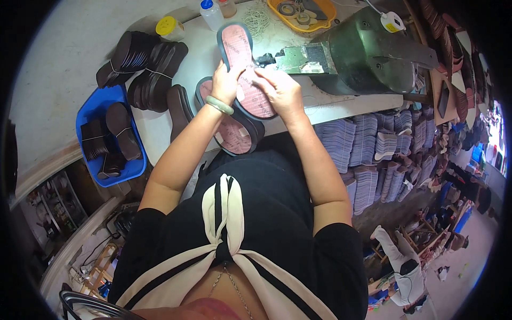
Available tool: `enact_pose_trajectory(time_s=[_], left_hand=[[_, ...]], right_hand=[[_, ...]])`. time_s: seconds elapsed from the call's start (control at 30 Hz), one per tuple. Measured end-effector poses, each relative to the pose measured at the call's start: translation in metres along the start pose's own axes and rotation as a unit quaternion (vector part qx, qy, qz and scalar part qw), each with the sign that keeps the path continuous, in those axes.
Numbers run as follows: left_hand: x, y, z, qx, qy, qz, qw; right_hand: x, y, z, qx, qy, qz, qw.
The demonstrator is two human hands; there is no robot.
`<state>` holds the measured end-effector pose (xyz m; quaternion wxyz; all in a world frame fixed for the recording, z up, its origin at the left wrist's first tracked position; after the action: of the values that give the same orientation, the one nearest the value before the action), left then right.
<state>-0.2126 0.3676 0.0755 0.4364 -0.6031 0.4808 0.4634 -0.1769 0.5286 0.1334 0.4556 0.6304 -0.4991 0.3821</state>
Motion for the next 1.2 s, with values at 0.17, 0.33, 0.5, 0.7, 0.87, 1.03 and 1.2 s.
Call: enact_pose_trajectory(time_s=[0.17, 0.33, 0.5, 0.7, 0.87, 1.03, 1.2], left_hand=[[0.001, 0.015, 0.002, 0.081, -0.018, -0.125, 0.989], [0.032, 0.037, -0.008, 0.088, -0.053, -0.163, 0.981], [-0.065, 0.058, -0.012, 0.032, 0.418, 0.308, 0.854], [-0.065, 0.072, 0.014, 0.506, 0.484, 0.174, 0.692], [-0.036, 0.074, 0.004, 0.538, 0.300, -0.035, 0.787], [-0.038, 0.058, -0.006, 0.481, 0.316, 0.058, 0.816], [-0.035, 0.033, -0.020, 0.369, 0.306, -0.007, 0.878]], right_hand=[[-0.041, -0.044, 0.006, -0.048, 0.393, 0.199, 0.896], [-0.035, -0.066, 0.059, 0.057, 0.535, 0.343, 0.770], [-0.038, -0.051, 0.053, 0.001, 0.432, 0.336, 0.837], [-0.040, -0.030, 0.055, -0.018, 0.415, 0.357, 0.836], [-0.041, -0.020, 0.051, 0.004, 0.380, 0.370, 0.848], [-0.039, -0.015, 0.044, -0.019, 0.344, 0.360, 0.867], [-0.039, -0.008, 0.035, -0.009, 0.269, 0.320, 0.908]])
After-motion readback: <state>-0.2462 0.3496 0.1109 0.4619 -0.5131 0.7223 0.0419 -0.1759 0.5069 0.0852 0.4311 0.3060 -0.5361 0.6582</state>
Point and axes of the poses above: each hand's wrist, its own y-axis towards the middle knuckle, its own z-axis out of the palm, x = y × z, the point moved 6 cm from there along y, towards the middle knuckle, and after that the axes turned 10 degrees about y, right-handed, at the moved point
